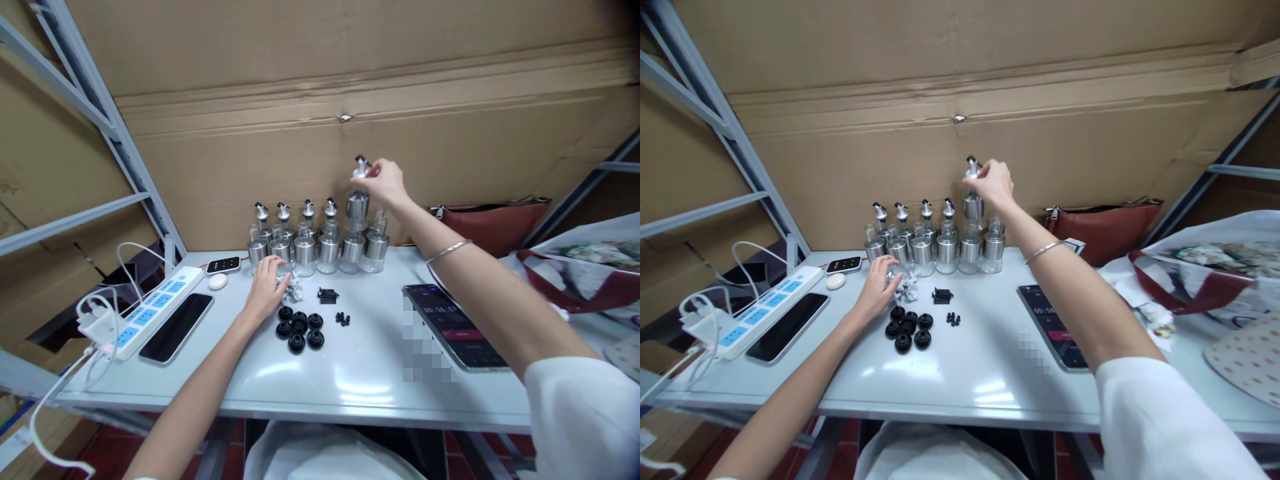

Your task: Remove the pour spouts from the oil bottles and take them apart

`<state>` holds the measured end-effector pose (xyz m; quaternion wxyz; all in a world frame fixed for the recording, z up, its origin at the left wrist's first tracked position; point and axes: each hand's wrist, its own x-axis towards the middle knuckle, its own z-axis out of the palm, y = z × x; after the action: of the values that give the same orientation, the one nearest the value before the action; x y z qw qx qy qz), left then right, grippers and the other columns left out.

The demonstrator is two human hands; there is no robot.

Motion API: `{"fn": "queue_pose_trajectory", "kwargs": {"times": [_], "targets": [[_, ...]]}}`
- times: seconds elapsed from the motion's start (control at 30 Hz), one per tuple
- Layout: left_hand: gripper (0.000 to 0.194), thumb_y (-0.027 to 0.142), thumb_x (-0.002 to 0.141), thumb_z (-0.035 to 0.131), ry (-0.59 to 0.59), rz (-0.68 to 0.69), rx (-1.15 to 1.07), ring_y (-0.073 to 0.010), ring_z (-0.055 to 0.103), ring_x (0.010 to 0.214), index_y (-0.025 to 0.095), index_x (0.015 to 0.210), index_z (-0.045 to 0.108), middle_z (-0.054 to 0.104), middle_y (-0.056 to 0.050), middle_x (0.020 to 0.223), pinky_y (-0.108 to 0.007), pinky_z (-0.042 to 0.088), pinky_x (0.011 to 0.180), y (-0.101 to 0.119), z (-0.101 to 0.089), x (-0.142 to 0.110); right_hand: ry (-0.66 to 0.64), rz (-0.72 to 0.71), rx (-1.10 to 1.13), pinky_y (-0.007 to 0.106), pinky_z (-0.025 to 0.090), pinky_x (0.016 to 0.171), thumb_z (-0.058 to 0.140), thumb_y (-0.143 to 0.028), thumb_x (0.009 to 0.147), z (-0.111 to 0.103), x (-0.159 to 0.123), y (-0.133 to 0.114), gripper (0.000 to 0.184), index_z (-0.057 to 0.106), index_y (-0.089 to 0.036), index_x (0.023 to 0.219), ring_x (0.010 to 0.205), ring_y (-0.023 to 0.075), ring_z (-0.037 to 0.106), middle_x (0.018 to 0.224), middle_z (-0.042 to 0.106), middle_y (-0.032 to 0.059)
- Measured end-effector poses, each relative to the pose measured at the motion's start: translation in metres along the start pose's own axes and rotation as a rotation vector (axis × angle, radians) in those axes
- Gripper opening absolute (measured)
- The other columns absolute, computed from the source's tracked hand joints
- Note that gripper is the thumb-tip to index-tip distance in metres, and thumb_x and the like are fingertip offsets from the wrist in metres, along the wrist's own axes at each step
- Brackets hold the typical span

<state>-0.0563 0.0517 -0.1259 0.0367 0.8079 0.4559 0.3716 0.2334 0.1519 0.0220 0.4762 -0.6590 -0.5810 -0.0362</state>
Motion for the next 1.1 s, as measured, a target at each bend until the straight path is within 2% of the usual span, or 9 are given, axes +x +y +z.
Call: {"fn": "queue_pose_trajectory", "kwargs": {"times": [0.1,0.17,0.27,0.33,0.43,0.5,0.7,0.97,1.1], "targets": [[0.024,0.031,0.091,0.042,0.001,0.021,0.0,-0.0231,0.04,0.117,0.018,0.111,0.044,0.045,-0.011,0.119,-0.041,0.032,0.104,0.004,-0.002,-0.001,0.125,-0.175,0.366,0.037,0.045,0.081,0.06,-0.04,0.08,-0.02,0.0,-0.013,0.031,0.051,-0.017,0.098,0.091,0.0193,0.057,0.096,0.059,0.0069],[0.025,0.031,0.091,0.042,0.002,0.045,0.002,-0.0231,0.04,0.118,0.018,0.112,0.044,0.045,-0.011,0.12,-0.041,0.032,0.104,0.007,-0.003,-0.002,0.189,-0.264,0.56,0.034,0.045,0.082,0.056,-0.04,0.083,-0.031,-0.015,-0.02,0.026,0.048,-0.019,0.095,0.091,0.0163,0.058,0.096,0.059,0.0047],[0.026,0.032,0.091,0.042,0.011,0.08,-0.001,-0.0232,0.04,0.118,0.019,0.113,0.044,0.045,-0.011,0.12,-0.041,0.032,0.104,0.01,-0.005,-0.003,0.25,-0.312,0.729,0.033,0.047,0.08,0.056,-0.042,0.083,-0.037,-0.059,-0.021,0.026,0.041,-0.023,0.094,0.092,0.0158,0.059,0.096,0.058,0.0029],[0.026,0.032,0.091,0.042,0.01,0.103,-0.003,-0.0234,0.04,0.118,0.019,0.113,0.044,0.045,-0.011,0.121,-0.041,0.032,0.104,0.011,-0.006,-0.003,0.182,-0.276,0.763,0.032,0.049,0.073,0.056,-0.042,0.083,-0.032,-0.096,-0.016,0.026,0.039,-0.024,0.092,0.084,0.0156,0.061,0.091,0.059,0.002],[0.026,0.032,0.091,0.042,0.011,0.133,-0.01,-0.0233,0.04,0.118,0.019,0.113,0.044,0.046,-0.011,0.121,-0.04,0.033,0.103,0.009,-0.006,-0.004,0.002,-0.147,0.68,0.03,0.047,0.06,0.06,-0.04,0.079,-0.019,-0.143,-0.005,0.03,0.036,-0.024,0.088,0.067,0.016,0.059,0.076,0.058,-0.0002],[0.025,0.032,0.091,0.041,0.022,0.147,-0.02,-0.0229,0.041,0.116,0.019,0.113,0.044,0.047,-0.011,0.118,-0.04,0.034,0.102,0.009,-0.006,-0.004,-0.063,-0.092,0.591,0.031,0.045,0.059,0.059,-0.04,0.078,-0.012,-0.163,0.0,0.03,0.036,-0.023,0.087,0.067,0.0177,0.058,0.074,0.057,0.0003],[0.025,0.033,0.093,0.039,0.108,0.237,-0.036,-0.022,0.044,0.107,0.018,0.113,0.043,0.05,-0.01,0.11,-0.039,0.037,0.096,0.014,-0.009,-0.005,-0.288,-0.269,0.384,0.035,0.045,0.07,0.051,-0.037,0.083,-0.004,-0.184,0.001,0.023,0.039,-0.02,0.095,0.078,0.0209,0.058,0.087,0.06,0.0059],[0.035,0.042,0.09,0.043,0.096,0.413,-0.108,-0.023,0.045,0.105,0.017,0.115,0.043,0.05,-0.011,0.109,-0.039,0.039,0.093,0.022,-0.009,-0.009,-0.181,-0.761,0.108,0.039,0.042,0.073,0.044,-0.038,0.09,0.018,-0.215,-0.007,0.027,0.045,-0.014,0.105,0.076,0.0242,0.06,0.087,0.065,0.0113],[0.021,0.033,0.092,0.044,0.169,0.494,-0.155,-0.0198,0.049,0.094,0.017,0.104,0.049,0.055,-0.008,0.097,-0.034,0.042,0.084,0.029,-0.009,-0.01,-0.131,-0.864,0.08,0.039,0.04,0.074,0.038,-0.04,0.093,0.02,-0.221,-0.011,0.029,0.045,-0.014,0.105,0.069,0.0219,0.06,0.082,0.067,0.0092]]}}
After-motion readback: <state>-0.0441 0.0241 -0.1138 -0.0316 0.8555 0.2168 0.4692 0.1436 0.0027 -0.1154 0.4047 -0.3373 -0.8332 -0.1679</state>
